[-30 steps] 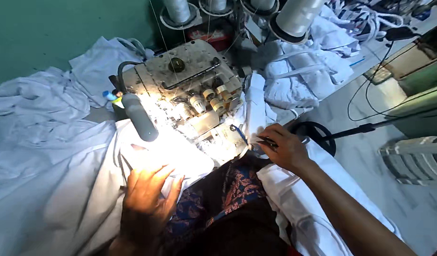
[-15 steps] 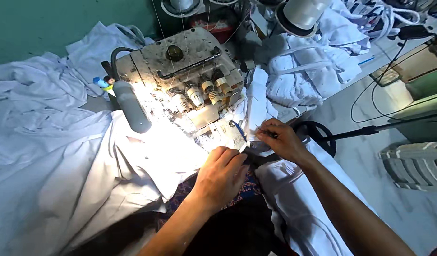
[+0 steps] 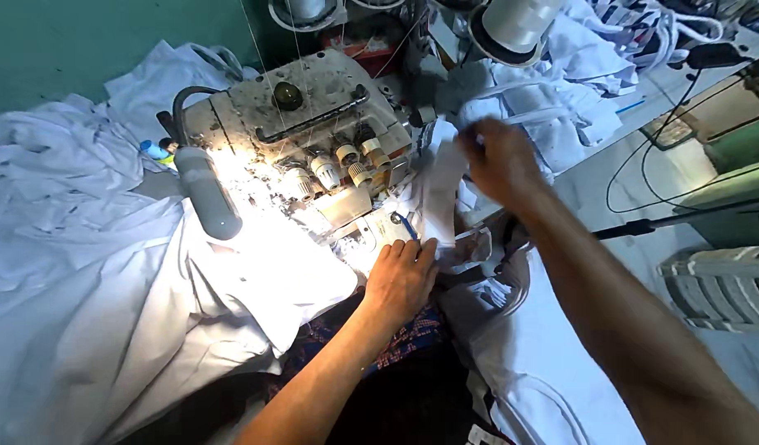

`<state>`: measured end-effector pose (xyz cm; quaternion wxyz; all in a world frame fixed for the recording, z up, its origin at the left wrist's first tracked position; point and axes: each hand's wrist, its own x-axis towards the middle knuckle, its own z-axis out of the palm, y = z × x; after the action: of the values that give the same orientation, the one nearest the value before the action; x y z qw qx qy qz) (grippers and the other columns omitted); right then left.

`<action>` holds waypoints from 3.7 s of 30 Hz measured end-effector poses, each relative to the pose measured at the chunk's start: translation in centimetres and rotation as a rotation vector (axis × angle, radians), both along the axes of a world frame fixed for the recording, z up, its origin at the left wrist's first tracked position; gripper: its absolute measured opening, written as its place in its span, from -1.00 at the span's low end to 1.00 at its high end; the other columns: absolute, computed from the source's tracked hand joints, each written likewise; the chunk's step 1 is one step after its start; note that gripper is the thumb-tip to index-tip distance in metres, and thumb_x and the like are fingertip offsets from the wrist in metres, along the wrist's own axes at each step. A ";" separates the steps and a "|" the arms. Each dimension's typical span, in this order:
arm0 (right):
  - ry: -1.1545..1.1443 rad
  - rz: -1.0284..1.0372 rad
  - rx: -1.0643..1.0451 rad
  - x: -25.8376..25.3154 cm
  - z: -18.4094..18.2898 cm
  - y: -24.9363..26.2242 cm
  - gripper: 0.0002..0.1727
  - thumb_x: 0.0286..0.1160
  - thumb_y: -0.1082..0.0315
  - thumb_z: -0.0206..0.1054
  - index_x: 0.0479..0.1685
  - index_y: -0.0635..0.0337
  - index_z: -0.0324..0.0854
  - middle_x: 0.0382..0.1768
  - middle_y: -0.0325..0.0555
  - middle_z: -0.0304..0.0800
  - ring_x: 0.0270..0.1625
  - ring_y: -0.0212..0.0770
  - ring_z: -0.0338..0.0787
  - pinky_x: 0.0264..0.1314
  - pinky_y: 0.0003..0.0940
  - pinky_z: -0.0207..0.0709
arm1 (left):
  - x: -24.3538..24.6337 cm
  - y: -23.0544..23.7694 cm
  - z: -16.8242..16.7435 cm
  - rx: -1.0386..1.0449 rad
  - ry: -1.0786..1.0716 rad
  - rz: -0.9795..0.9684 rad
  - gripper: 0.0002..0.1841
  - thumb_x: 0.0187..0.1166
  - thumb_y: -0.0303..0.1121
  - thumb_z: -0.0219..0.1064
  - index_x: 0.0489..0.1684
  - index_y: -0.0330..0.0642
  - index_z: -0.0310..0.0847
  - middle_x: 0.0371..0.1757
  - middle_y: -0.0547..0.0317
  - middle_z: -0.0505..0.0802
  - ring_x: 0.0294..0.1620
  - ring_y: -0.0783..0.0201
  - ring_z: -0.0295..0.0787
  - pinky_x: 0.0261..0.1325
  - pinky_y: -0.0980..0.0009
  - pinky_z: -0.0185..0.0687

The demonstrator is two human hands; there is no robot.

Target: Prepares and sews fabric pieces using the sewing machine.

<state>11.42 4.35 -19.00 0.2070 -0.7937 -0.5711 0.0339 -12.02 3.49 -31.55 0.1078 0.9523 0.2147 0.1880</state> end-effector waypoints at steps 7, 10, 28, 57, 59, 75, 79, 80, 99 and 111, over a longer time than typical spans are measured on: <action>-0.140 -0.036 0.432 1.1 9.5 1.9 -0.64 0.82 0.09 0.06 0.06 0.14 0.67 -0.19 -0.14 0.75 -0.21 -0.28 0.71 -0.07 -0.24 0.59 | 0.2 -0.1 1.7 -0.222 -0.103 0.011 -0.53 0.66 0.01 0.25 0.38 -0.03 0.73 0.05 0.04 0.85 0.09 0.07 0.78 0.16 0.17 0.70; -0.147 0.021 0.440 -1.3 8.9 -1.7 -0.65 0.83 0.13 0.10 0.05 0.24 0.64 -0.32 -0.06 0.69 -0.37 -0.21 0.66 -0.28 -0.18 0.56 | 0.8 0.1 4.0 -0.660 -0.336 -0.041 -0.57 0.76 -0.03 0.21 0.28 -0.14 0.77 -0.01 0.15 0.88 -0.01 0.33 0.81 0.13 0.34 0.76; 0.814 0.259 0.255 -18.7 -9.6 -21.2 -0.78 0.75 0.24 0.26 0.10 0.14 0.74 0.04 -0.17 0.86 -0.16 -0.37 0.83 -0.12 -0.40 0.80 | 2.7 3.1 5.3 -1.763 -0.396 0.247 -0.68 0.84 -0.34 0.11 0.41 -0.30 0.53 -0.04 -0.22 0.89 -0.24 -0.04 0.92 -0.18 0.11 0.91; 1.425 -0.248 0.458 -20.5 -7.7 1.5 -0.91 0.49 0.50 0.41 -0.29 0.29 0.59 -0.73 -0.16 0.53 -0.79 -0.35 0.46 -0.71 -0.45 0.45 | -18.6 14.1 12.8 -0.665 0.321 0.462 -0.82 0.47 -0.57 0.37 -0.58 -0.24 0.66 -0.61 0.06 0.68 -0.60 0.18 0.59 -0.50 0.14 0.51; 1.423 -0.249 0.465 -20.9 -7.9 1.8 -0.90 0.50 0.48 0.40 -0.33 0.26 0.58 -0.77 -0.17 0.50 -0.79 -0.35 0.46 -0.71 -0.44 0.43 | -19.1 14.2 12.8 -0.683 0.337 0.475 -0.72 0.56 -0.54 0.30 -0.67 -0.21 0.61 -0.66 0.11 0.64 -0.64 0.22 0.53 -0.54 0.19 0.45; 1.369 -0.314 0.526 -20.9 -8.8 3.1 -0.78 0.43 0.29 0.60 -0.22 0.24 0.72 -0.67 -0.08 0.62 -0.77 -0.27 0.49 -0.71 -0.38 0.47 | -19.5 14.0 12.6 -0.688 0.251 0.494 -0.73 0.59 -0.57 0.32 -0.61 -0.22 0.62 -0.67 0.12 0.64 -0.68 0.27 0.51 -0.60 0.31 0.44; 0.962 -0.234 0.514 -20.5 -9.6 1.9 -0.73 0.41 0.24 0.58 0.02 0.09 0.74 -0.50 -0.28 0.71 -0.62 -0.42 0.57 -0.53 -0.46 0.53 | -19.3 13.4 12.8 -0.929 0.113 0.571 -0.77 0.72 -0.55 0.22 -0.45 -0.30 0.58 -0.74 0.08 0.67 -0.82 0.32 0.57 -0.70 0.43 0.57; 0.843 -0.201 0.517 -20.4 -9.9 1.5 -0.67 0.42 0.20 0.55 0.10 0.10 0.72 -0.45 -0.29 0.69 -0.57 -0.43 0.55 -0.48 -0.46 0.52 | -19.2 13.2 12.8 -1.017 0.064 0.589 -0.79 0.74 -0.55 0.18 -0.38 -0.33 0.57 -0.72 0.04 0.68 -0.82 0.29 0.61 -0.68 0.42 0.64; 1.346 0.184 0.125 -25.1 -4.5 -1.2 -0.81 0.51 0.32 0.42 -0.08 0.24 0.62 -0.46 -0.20 0.87 -0.66 -0.42 0.66 -0.65 -0.55 0.50 | -21.7 5.7 11.1 -1.613 -0.662 0.307 -0.91 0.68 -0.48 0.18 -0.22 -0.20 0.57 -0.38 0.05 0.89 -0.53 0.27 0.87 -0.42 0.34 0.87; 1.256 0.263 0.056 -24.2 -4.6 -3.6 -0.85 0.46 0.41 0.36 -0.08 0.23 0.72 -0.48 -0.27 0.77 -0.63 -0.42 0.65 -0.61 -0.52 0.58 | -20.1 4.4 8.5 -1.613 -0.641 0.316 -0.84 0.43 -0.49 0.53 -0.41 -0.19 0.60 -0.46 0.15 0.83 -0.57 0.36 0.76 -0.45 0.44 0.76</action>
<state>-12.76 0.74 -23.62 0.5170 -0.5402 -0.4342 0.5023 -32.13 7.92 -23.10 0.7750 0.4468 0.3705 0.2500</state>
